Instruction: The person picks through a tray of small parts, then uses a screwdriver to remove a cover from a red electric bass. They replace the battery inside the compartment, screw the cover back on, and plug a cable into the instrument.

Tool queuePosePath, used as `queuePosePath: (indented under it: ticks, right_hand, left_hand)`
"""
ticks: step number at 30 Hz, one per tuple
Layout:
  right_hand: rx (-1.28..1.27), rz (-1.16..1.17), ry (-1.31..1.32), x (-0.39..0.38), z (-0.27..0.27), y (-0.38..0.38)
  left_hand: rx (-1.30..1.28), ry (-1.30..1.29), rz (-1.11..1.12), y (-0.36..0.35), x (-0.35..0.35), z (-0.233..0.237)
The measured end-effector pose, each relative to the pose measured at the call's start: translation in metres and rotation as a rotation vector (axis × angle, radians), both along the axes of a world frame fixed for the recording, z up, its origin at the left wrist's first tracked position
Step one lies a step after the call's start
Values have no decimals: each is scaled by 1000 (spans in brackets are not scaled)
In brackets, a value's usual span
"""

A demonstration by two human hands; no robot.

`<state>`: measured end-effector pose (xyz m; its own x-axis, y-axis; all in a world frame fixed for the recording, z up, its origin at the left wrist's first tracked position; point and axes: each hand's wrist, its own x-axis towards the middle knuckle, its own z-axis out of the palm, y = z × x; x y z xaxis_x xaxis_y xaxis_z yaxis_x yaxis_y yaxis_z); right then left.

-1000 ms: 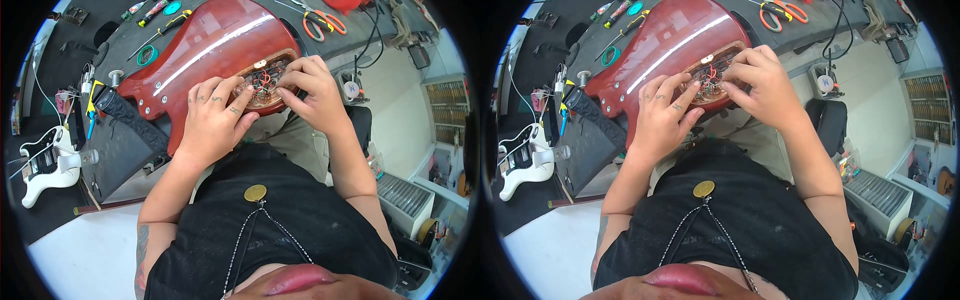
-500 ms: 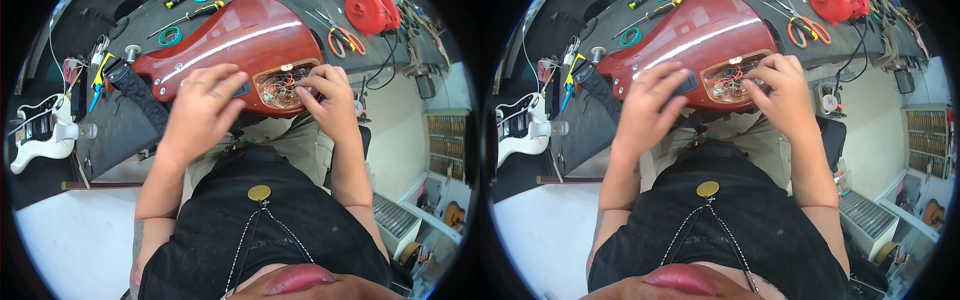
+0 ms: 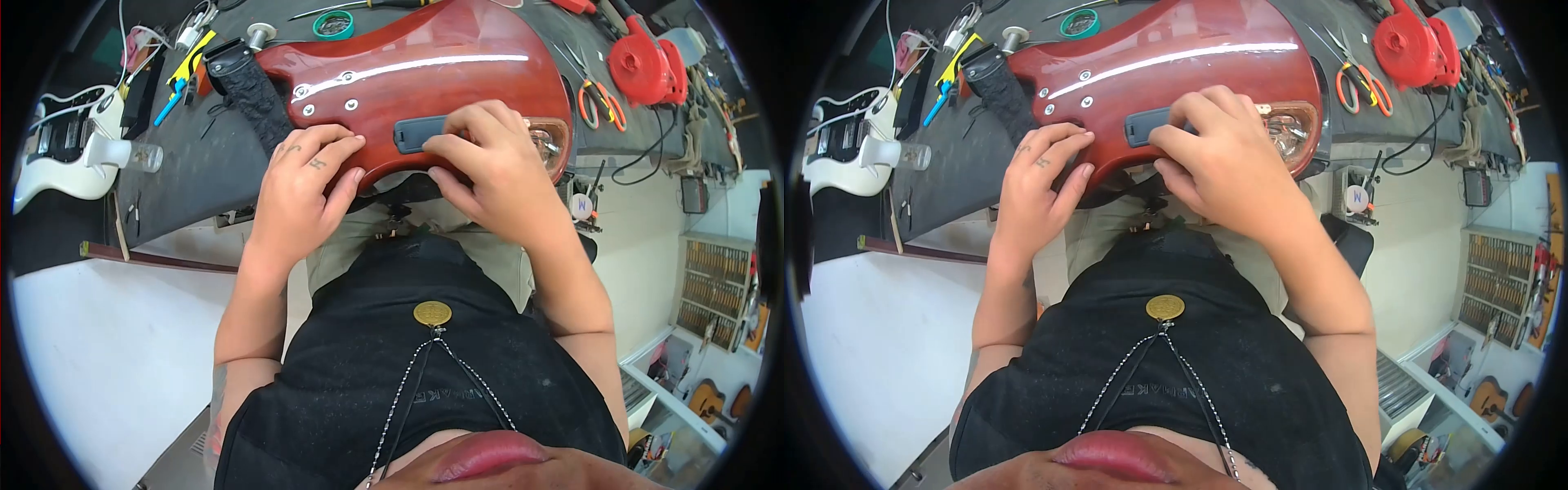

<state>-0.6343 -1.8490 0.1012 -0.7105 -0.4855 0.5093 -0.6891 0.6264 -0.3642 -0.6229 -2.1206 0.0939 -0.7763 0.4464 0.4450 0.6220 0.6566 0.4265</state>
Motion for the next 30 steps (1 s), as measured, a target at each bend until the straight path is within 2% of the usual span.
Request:
queuePosePath:
  ticks: [3, 8, 12, 14, 16, 17, 19, 27, 30]
  right_hand:
    - [216, 156, 56, -21, 4, -11]
    - [414, 342, 63, -53, 25, -14]
    - [484, 479, 10, -71, 29, -20]
    - [498, 513, -12, -76, 32, -23]
    - [507, 543, -43, -80, 33, -27]
    - [533, 549, -74, -81, 34, -29]
    - [557, 558, -106, -85, 34, -33]
    - [484, 665, -178, -95, 29, -40]
    - [451, 597, -232, -87, 38, -30]
  left_hand:
    - [13, -8, 11, -8, 1, 1]
    - [63, 17, 55, -36, -9, -8]
    - [308, 58, 329, -82, -38, -39]
    - [434, -48, 454, -97, -47, -57]
    - [636, -51, 347, -100, -54, -63]
    - [642, -56, 354, -100, -52, -65]
    - [459, -66, 364, -97, -49, -57]
    - [514, -78, 355, -101, -48, -57]
    - [539, -87, 360, -100, -46, -57]
